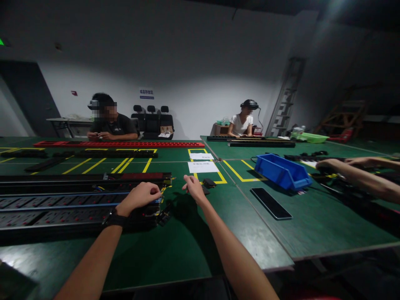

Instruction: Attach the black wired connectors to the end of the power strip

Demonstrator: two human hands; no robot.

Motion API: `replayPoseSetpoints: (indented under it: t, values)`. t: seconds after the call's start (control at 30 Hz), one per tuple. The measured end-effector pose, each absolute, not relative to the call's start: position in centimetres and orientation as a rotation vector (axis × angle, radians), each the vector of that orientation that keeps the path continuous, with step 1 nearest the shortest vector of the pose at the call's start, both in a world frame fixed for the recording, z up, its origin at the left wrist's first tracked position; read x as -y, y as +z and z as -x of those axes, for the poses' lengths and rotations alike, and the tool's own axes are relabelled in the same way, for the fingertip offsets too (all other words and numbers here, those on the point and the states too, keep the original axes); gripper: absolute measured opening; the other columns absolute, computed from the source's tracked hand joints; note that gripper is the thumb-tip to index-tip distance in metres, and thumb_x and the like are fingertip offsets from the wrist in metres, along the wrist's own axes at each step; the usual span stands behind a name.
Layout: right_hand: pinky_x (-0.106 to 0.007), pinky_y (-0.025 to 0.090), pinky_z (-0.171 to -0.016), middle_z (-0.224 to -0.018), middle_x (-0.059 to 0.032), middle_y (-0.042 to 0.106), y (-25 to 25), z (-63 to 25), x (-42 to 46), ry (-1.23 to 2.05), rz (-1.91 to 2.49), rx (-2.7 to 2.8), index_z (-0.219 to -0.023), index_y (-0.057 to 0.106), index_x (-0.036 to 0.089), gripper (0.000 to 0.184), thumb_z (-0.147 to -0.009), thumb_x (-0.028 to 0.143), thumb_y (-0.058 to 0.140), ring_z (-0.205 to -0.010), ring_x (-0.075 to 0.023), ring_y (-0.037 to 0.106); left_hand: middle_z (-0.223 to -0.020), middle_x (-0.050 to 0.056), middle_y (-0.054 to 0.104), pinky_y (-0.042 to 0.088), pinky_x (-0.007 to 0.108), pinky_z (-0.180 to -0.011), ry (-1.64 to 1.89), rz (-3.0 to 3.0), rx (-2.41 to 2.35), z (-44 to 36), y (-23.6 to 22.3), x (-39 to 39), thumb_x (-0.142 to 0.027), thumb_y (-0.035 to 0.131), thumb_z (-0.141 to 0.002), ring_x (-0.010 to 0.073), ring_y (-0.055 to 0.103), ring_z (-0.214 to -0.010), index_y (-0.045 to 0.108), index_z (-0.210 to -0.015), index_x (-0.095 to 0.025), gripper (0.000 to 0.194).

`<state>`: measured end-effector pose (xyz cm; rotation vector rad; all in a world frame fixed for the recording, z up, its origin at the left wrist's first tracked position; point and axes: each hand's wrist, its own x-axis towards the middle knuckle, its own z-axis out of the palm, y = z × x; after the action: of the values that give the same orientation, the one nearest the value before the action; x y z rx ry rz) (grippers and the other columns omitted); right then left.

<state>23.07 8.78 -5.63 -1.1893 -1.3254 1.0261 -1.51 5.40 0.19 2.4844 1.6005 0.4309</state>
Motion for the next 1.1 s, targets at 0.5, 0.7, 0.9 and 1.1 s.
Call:
replayPoseSetpoints:
  t: [0.5, 0.7, 0.9, 1.1]
  values:
    - [-0.025, 0.042, -0.057, -0.066, -0.0004, 0.069, -6.6, -23.7, -9.5, 0.822, 1.405, 1.405, -0.095, 0.063, 0.017, 0.032, -0.098, 0.043, 0.045, -0.053, -0.0143, 0.057, -0.089, 0.005, 0.079, 0.044, 0.025, -0.065, 0.494, -2.424, -1.616, 0.5, -1.0, -5.9, -0.043, 0.060, -0.085, 0.0201, 0.071, -0.081, 0.074, -0.092, -0.022, 0.026]
    - [-0.024, 0.042, -0.061, -0.067, -0.0007, 0.070, -6.9, -23.5, -9.5, 0.784, 1.432, 1.448, -0.098, 0.065, 0.017, 0.033, -0.098, 0.044, 0.046, -0.060, -0.0151, 0.061, -0.087, 0.005, 0.077, 0.041, 0.025, -0.065, 0.476, -2.493, -1.563, 0.4, -0.5, -5.6, -0.044, 0.052, -0.091, 0.0198, 0.069, -0.079, 0.074, -0.085, -0.022, 0.032]
    - [-0.024, 0.041, -0.062, -0.068, -0.0010, 0.070, -7.1, -23.5, -9.5, 0.741, 1.429, 1.467, -0.096, 0.066, 0.018, 0.034, -0.098, 0.046, 0.047, -0.064, -0.0161, 0.062, -0.091, 0.004, 0.080, 0.043, 0.026, -0.069, 0.401, -2.520, -1.548, 0.3, -0.1, -5.4, -0.036, 0.052, -0.088, 0.0219, 0.071, -0.083, 0.078, -0.083, -0.024, 0.029]
    - [-0.025, 0.041, -0.063, -0.068, -0.0009, 0.070, -6.8, -23.7, -9.4, 0.698, 1.450, 1.489, -0.094, 0.066, 0.020, 0.033, -0.097, 0.047, 0.047, -0.064, -0.0167, 0.062, -0.098, 0.004, 0.080, 0.048, 0.027, -0.076, 0.364, -2.540, -1.578, 0.2, -0.4, -5.4, -0.030, 0.057, -0.082, 0.0232, 0.073, -0.089, 0.081, -0.092, -0.027, 0.026]
